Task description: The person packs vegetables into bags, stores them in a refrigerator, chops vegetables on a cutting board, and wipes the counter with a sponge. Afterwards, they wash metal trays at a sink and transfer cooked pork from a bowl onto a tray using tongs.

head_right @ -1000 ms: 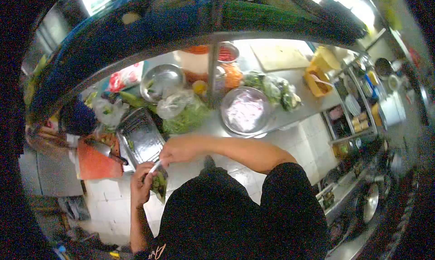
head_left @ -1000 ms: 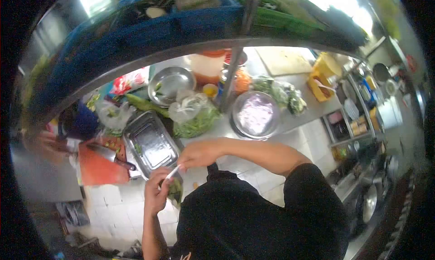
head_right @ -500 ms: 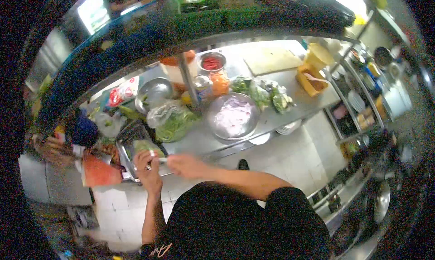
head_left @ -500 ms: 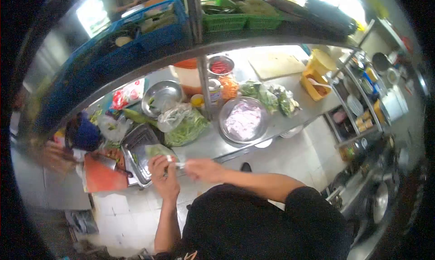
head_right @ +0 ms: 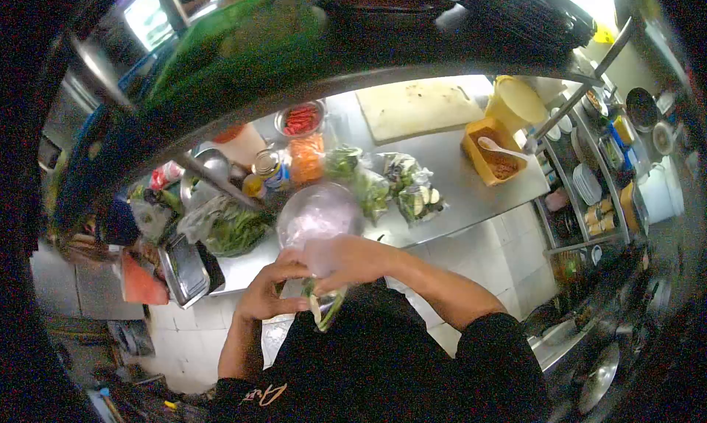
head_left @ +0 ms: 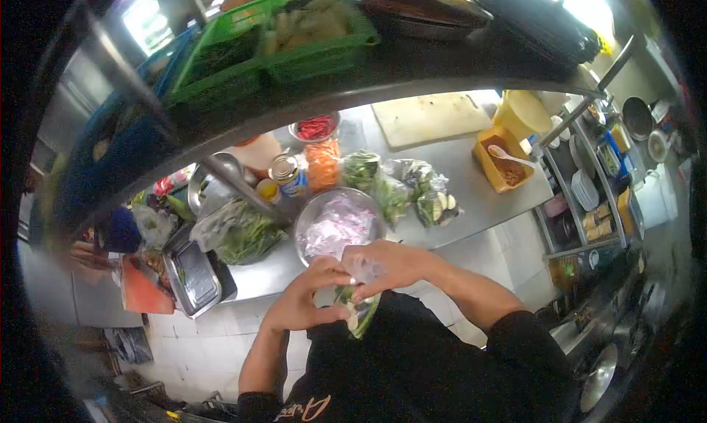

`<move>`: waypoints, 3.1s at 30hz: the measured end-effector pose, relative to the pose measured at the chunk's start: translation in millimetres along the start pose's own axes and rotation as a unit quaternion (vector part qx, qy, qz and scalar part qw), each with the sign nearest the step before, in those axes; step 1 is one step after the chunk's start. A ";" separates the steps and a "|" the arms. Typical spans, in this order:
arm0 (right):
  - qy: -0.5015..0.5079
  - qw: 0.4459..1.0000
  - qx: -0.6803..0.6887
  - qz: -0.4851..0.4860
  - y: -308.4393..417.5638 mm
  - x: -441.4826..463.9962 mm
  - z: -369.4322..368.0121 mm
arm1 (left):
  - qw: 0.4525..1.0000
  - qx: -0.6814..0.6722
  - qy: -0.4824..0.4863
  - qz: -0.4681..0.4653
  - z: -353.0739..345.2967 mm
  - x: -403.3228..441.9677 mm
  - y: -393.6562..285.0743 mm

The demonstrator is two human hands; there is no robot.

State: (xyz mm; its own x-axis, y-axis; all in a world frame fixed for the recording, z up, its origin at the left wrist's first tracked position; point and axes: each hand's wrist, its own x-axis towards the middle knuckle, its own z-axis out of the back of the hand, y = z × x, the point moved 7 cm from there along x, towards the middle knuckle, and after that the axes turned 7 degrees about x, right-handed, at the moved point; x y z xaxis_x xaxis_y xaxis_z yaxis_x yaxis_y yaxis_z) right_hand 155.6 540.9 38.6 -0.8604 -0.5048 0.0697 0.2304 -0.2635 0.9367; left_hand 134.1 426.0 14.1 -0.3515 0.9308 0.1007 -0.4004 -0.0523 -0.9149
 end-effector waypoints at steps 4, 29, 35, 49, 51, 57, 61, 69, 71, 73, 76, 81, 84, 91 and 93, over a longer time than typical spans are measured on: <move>-0.036 0.999 0.025 -0.007 -6.4 -23.4 28.6 | 0.992 -0.088 0.071 0.054 -14.8 34.2 0.4; -0.086 0.892 -0.314 -0.315 -228.3 -99.4 188.2 | 0.835 0.405 -0.071 0.365 -10.5 237.4 187.7; 0.048 0.908 -0.124 -0.397 -223.9 -74.1 194.1 | 0.772 0.405 -0.246 0.423 -5.1 232.9 213.6; -0.249 0.816 0.482 -0.200 -306.7 -147.7 213.3 | 0.817 0.219 -0.500 0.188 -5.9 205.0 116.7; -0.285 0.803 0.469 -0.231 -254.8 -158.6 223.3 | 0.809 0.162 -0.536 0.180 -5.4 189.9 100.1; -0.164 0.862 0.473 -0.076 -173.0 -153.1 229.7 | 0.765 -0.022 -0.633 0.115 -10.5 143.6 82.8; 0.021 0.950 0.310 -0.027 -65.7 -128.4 171.7 | 0.758 -0.248 -0.599 0.076 -50.4 143.7 86.7; 0.224 0.966 -0.109 0.065 -2.6 -83.3 62.8 | 0.869 -0.159 -0.465 0.062 -65.7 100.8 41.6; 0.186 0.970 -0.119 0.107 19.3 -78.3 62.4 | 0.860 -0.198 -0.467 0.060 -62.1 91.1 32.2; 0.094 0.968 -0.114 0.203 46.3 -80.7 67.6 | 0.839 -0.255 -0.477 0.062 -63.2 82.5 18.5; 0.135 0.968 0.030 0.210 58.5 -82.2 85.9 | 0.918 -0.095 -0.384 0.019 -65.3 87.0 14.7; -0.245 0.966 0.083 -0.020 -46.5 -102.0 195.9 | 0.943 -0.050 -0.325 -0.042 -66.2 103.1 -21.9; -0.179 0.982 0.062 -0.028 -188.1 -105.0 178.8 | 0.927 -0.070 -0.357 -0.087 -68.4 104.7 -23.7; 0.039 0.970 0.132 -0.201 -209.2 -84.0 96.8 | 0.898 -0.068 -0.426 -0.082 -72.3 69.3 -12.1; 0.076 0.961 0.092 -0.250 -226.6 -86.4 104.5 | 0.885 -0.064 -0.447 -0.115 -69.6 52.5 -10.8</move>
State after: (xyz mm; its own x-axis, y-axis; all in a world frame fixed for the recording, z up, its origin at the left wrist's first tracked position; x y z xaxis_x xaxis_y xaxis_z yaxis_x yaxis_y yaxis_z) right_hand 130.2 730.0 -143.9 -0.7626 -0.4709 -0.4434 -0.2911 -0.3623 0.8854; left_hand 178.8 500.6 2.1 -0.8250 0.2512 0.5062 -0.4688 0.1960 -0.8613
